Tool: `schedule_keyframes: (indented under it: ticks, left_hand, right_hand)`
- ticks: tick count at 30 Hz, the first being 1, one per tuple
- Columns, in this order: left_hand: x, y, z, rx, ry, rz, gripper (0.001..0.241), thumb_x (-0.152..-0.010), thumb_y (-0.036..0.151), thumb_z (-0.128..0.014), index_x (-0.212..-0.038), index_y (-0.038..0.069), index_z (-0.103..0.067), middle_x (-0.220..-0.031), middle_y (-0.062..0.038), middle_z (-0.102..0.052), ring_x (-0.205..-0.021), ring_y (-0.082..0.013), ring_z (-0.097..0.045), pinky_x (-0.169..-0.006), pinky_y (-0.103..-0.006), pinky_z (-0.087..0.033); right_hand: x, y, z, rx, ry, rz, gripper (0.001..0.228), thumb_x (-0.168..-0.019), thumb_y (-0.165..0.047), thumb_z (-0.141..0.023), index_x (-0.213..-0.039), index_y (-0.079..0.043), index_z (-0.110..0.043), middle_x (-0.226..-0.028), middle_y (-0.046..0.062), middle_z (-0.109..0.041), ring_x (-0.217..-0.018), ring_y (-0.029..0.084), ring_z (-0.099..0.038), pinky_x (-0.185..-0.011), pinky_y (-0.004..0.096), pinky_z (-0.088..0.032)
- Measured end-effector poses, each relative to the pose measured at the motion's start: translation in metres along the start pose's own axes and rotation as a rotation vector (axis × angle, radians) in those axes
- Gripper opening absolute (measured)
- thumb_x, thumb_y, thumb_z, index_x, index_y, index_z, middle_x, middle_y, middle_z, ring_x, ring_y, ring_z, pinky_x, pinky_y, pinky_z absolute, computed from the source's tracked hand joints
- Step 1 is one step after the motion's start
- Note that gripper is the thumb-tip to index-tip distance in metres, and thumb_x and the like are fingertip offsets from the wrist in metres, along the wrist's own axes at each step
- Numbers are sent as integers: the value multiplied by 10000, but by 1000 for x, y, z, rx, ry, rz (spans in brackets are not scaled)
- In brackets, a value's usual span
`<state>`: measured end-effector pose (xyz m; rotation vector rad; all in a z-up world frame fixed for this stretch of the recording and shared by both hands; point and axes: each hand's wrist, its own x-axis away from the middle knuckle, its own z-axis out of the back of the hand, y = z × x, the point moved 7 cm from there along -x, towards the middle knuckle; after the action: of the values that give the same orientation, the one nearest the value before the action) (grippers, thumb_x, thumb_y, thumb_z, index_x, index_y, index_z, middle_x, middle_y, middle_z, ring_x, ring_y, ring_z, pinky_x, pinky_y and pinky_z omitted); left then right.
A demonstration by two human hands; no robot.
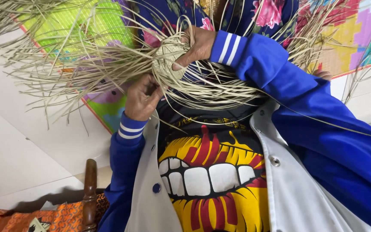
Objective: Weaving dried straw or grass fibers together to create a circular mat or base.
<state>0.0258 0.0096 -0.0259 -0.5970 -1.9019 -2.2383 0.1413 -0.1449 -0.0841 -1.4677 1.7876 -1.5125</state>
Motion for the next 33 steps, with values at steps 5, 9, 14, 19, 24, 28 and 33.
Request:
schedule_keyframes:
  ticks: [5,9,14,19,24,28,33]
  left_hand:
    - [-4,17,-2,-180,16,-62,123,-950,52,-728,-1039,-10,-670,-794,-26,-578,-664,-117,-476,-615,-246,-418]
    - [-8,28,-3,-198,-1,-137,91,-974,47,-716,-1004,-6,-649,-759,-14,-526,-662,-119,-429,-624,-256,-391]
    - [-8,9,-4,-47,-29,-110,93,-980,17,-694,-975,38,-603,-811,10,-505,-728,-102,-430,-693,-232,-384]
    - [-5,10,-5,-36,-52,-105,88,-989,2,-680,-1064,15,-636,-852,3,-551,-749,-95,-466,-701,-223,-408]
    - [-3,12,-7,-20,-91,-112,99,-988,-25,-651,-1082,5,-635,-863,-4,-541,-773,-105,-461,-725,-233,-411]
    - [-3,-2,-4,-52,-65,-92,183,-980,-33,-665,-1161,-6,-652,-918,-14,-611,-796,-101,-510,-747,-231,-447]
    - [-2,-8,3,-51,8,-47,126,-985,-33,-643,-1097,24,-656,-828,40,-537,-716,-64,-411,-663,-200,-370]
  right_hand:
    - [-2,11,2,-51,-28,50,230,-797,-28,-848,-992,-37,-727,-974,88,-774,-827,158,-752,-840,274,-642]
    - [1,22,10,45,133,-27,545,-699,-95,-888,-1129,-24,-560,-1078,129,-742,-977,252,-755,-898,372,-648]
    - [2,32,14,110,173,-40,532,-704,-150,-918,-1073,-29,-555,-981,92,-682,-881,214,-724,-820,323,-624]
    - [3,49,24,259,282,-215,689,-679,-272,-974,-1048,-36,-441,-825,24,-526,-735,159,-621,-623,266,-571]
    - [-2,24,5,100,43,77,294,-763,-86,-878,-1015,-29,-736,-947,92,-779,-774,169,-743,-795,293,-641]
    - [-1,22,3,59,6,93,374,-768,-83,-857,-1105,-54,-698,-1042,82,-765,-892,182,-743,-888,321,-640]
    - [5,5,8,370,-87,-34,406,-896,-354,-736,-1125,-19,-717,-834,82,-719,-632,177,-630,-566,285,-536]
